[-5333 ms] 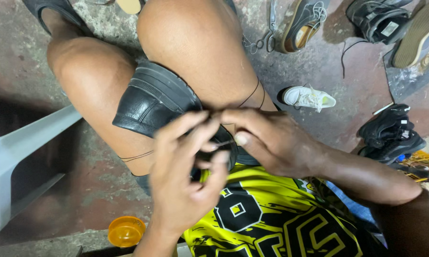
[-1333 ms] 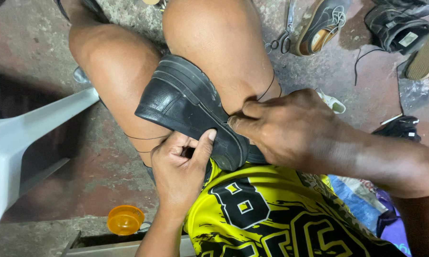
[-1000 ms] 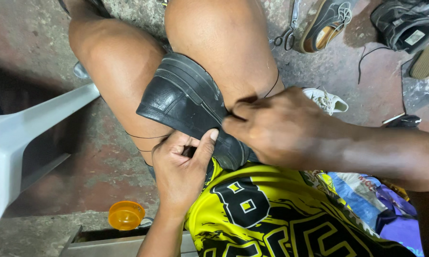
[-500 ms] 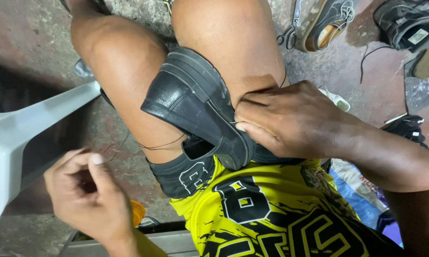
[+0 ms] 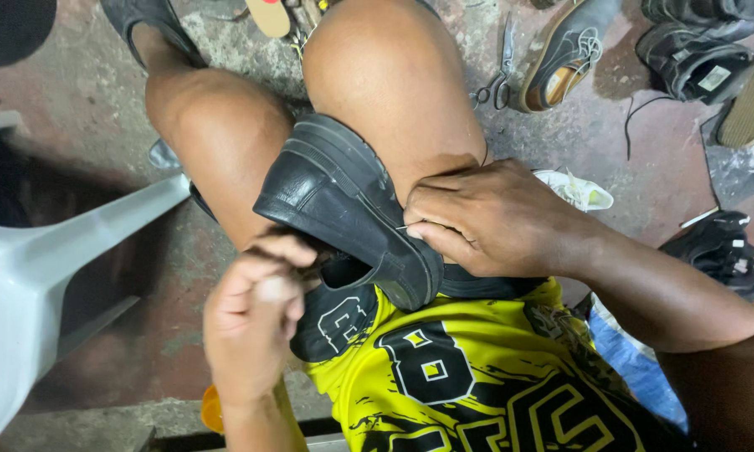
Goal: The person sews the sole of a black leather loafer by hand using a needle and thread.
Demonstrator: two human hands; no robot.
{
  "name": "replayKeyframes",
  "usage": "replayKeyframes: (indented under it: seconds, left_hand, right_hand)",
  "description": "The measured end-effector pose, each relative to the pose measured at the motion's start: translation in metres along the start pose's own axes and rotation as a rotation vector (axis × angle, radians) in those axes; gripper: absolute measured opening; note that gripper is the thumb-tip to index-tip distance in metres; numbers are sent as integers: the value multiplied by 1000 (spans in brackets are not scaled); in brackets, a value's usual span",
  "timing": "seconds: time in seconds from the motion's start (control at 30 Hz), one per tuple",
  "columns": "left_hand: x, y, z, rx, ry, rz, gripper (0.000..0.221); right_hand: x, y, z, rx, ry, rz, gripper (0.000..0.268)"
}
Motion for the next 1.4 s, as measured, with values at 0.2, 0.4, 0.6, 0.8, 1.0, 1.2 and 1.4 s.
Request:
replayKeyframes:
  seconds: [0.2, 0.4, 0.6, 0.8, 1.0, 1.2, 1.4]
  left_hand:
    - [23, -9, 3, 31, -552, -81, 22]
    - [68, -23, -38, 203, -901, 123, 23]
    - [65, -36, -24, -61, -905, 188, 19]
    - [67, -36, -24, -3, -971, 200, 20]
    - [74, -34, -29, 95, -933, 192, 14]
    - [80, -29, -35, 286, -859, 229, 10]
    - [52, -9, -30, 202, -574, -166, 15]
  right_hand:
    - [5, -1, 1, -27, 25, 51, 12]
    - [8, 3, 3, -115, 84, 7, 13]
    - [12, 2, 3, -89, 126, 12, 16]
    - [6, 5, 31, -127, 374, -3, 30]
    - [6, -3, 19, -93, 476, 66, 19]
    - [-18, 3, -10, -51, 589, -47, 59]
    - [-38, 24, -25, -38, 542, -167, 44]
Point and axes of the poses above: each hand's wrist, its own y-axis away from the middle knuckle, its own x-axis out of the palm, z = x × y, the point moved 7 cm from there along -y, towards the middle knuckle, and after that the axes turned 5 degrees about -y, right-handed, at the moved point
